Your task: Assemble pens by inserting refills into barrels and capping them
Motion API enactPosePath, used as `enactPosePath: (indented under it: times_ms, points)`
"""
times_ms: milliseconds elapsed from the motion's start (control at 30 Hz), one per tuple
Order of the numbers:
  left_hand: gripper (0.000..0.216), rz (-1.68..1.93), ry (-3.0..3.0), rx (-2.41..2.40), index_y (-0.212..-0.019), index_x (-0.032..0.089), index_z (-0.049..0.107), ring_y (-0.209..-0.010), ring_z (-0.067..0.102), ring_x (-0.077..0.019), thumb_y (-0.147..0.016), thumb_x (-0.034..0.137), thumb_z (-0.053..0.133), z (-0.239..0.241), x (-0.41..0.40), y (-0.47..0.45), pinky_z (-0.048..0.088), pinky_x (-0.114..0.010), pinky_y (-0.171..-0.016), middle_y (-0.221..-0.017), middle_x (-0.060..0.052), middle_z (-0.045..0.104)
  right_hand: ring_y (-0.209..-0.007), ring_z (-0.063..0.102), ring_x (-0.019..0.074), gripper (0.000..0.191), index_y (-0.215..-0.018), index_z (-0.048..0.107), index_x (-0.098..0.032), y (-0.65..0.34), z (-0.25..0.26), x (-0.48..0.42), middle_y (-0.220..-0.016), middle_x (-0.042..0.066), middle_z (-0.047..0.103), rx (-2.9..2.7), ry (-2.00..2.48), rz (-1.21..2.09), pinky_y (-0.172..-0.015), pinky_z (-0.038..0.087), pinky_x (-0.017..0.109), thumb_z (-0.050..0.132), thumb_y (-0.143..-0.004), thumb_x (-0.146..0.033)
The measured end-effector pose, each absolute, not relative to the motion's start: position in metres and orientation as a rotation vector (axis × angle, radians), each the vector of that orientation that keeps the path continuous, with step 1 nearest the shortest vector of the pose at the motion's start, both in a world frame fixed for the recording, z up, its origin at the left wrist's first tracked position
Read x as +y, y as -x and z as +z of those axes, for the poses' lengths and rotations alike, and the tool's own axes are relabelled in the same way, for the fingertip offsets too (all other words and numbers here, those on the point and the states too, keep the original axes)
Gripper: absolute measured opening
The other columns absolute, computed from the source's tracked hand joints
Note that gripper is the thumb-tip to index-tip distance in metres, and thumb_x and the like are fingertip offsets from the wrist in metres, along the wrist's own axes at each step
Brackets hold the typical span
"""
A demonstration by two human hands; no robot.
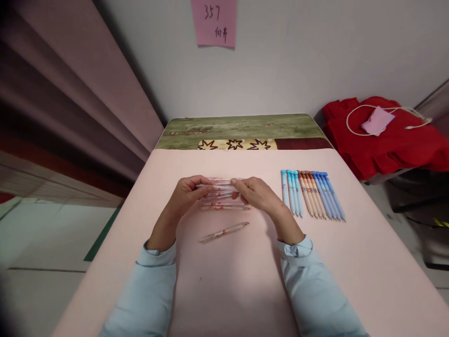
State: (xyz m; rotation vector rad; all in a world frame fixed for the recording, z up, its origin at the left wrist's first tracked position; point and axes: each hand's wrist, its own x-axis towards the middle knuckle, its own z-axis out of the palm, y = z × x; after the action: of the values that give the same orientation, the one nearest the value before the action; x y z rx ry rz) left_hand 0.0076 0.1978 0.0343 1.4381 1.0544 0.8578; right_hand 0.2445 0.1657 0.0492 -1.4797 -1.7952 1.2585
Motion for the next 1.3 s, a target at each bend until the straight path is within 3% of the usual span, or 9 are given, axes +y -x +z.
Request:
enactPosePath:
  times_ms: [67,167,267,467,667,800,1000,1100,1300]
  points:
    - [0.022,0.854,-1.444,1.063,-0.081,0.015,0.074,-0.054,0.051,-0.0086,-0.073,0.034,0.079,0.034,0.198,-0.007,0.038,-0.021,-0.052,-0.062,0.001,0.063,-0.050,0.043,0.0115,0.052,-0.068,0.065,-0.017,-0.244,0.050,0.166,-0.052,-0.002,0.050,-1.763,1.452,1.248,-0.052,0.032,0.026,0.047,-0.093,-0.059]
    - [0.022,0.857,-1.440,1.080,-0.080,0.015,0.073,-0.053,0.050,-0.0087,-0.072,0.034,0.078,0.035,0.199,-0.005,0.037,-0.021,-0.051,-0.060,0.001,0.062,-0.054,0.043,0.0111,0.031,-0.078,0.062,-0.019,-0.245,0.049,0.167,-0.059,-0.004,0.051,-1.689,1.386,1.214,-0.053,0.031,0.025,0.066,-0.083,-0.049]
    - [0.022,0.856,-1.459,1.094,-0.080,0.015,0.073,-0.055,0.051,-0.0098,-0.073,0.035,0.077,0.034,0.200,-0.002,0.039,-0.022,-0.053,-0.062,0.001,0.062,-0.058,0.042,0.0105,0.026,-0.085,0.059,-0.020,-0.249,0.045,0.168,-0.064,-0.006,0.049,-1.628,1.362,1.174,-0.054,0.031,0.023,0.074,-0.073,-0.038]
    - [0.017,0.791,-1.850,1.071,-0.080,0.018,0.075,-0.072,0.058,-0.0134,-0.075,0.034,0.076,0.027,0.204,0.004,0.044,-0.025,-0.065,-0.082,-0.003,0.067,-0.060,0.049,0.0116,0.018,-0.077,0.062,-0.020,-0.258,0.041,0.169,-0.066,-0.004,0.059,-1.775,1.566,1.147,-0.055,0.034,0.024,0.074,-0.070,-0.032]
    - [0.011,0.684,-2.053,1.106,-0.082,0.021,0.076,-0.076,0.060,-0.0142,-0.072,0.026,0.077,0.023,0.206,0.006,0.045,-0.026,-0.069,-0.083,-0.002,0.066,-0.063,0.059,0.0133,0.013,-0.078,0.070,-0.022,-0.253,0.046,0.168,-0.072,-0.002,0.069,-1.921,1.785,1.023,-0.056,0.035,0.025,0.075,-0.071,-0.033]
    - [0.014,0.785,-2.037,1.163,-0.087,0.020,0.077,-0.069,0.057,-0.0124,-0.074,0.026,0.076,0.024,0.206,0.004,0.044,-0.025,-0.066,-0.077,-0.001,0.065,-0.061,0.058,0.0124,0.012,-0.075,0.071,-0.022,-0.253,0.053,0.166,-0.069,-0.002,0.069,-1.912,1.758,0.922,-0.056,0.035,0.025,0.073,-0.074,-0.033]
    - [0.015,1.044,-1.909,1.290,-0.074,0.016,0.072,-0.065,0.055,-0.0128,-0.081,0.030,0.069,0.026,0.207,0.003,0.042,-0.025,-0.062,-0.069,-0.001,0.065,-0.062,0.061,0.0142,0.009,-0.074,0.076,-0.025,-0.231,0.064,0.155,-0.069,-0.003,0.071,-2.345,1.606,1.229,-0.056,0.036,0.026,0.079,-0.067,-0.029]
    - [0.018,1.079,-1.842,1.301,-0.071,0.016,0.070,-0.061,0.052,-0.0121,-0.081,0.031,0.069,0.027,0.206,0.003,0.041,-0.025,-0.059,-0.066,0.000,0.064,-0.068,0.064,0.0178,0.015,-0.073,0.076,-0.027,-0.210,0.066,0.149,-0.074,-0.002,0.074,-2.531,1.736,1.097,-0.056,0.034,0.028,0.085,-0.061,-0.029]
    - [0.019,1.076,-1.741,1.266,-0.072,0.015,0.070,-0.059,0.052,-0.0111,-0.080,0.033,0.070,0.032,0.204,0.003,0.042,-0.024,-0.058,-0.064,0.001,0.063,-0.065,0.061,0.0174,0.003,-0.069,0.074,-0.025,-0.204,0.069,0.146,-0.070,0.000,0.072,-2.595,1.673,1.039,-0.055,0.033,0.028,0.076,-0.067,-0.023]
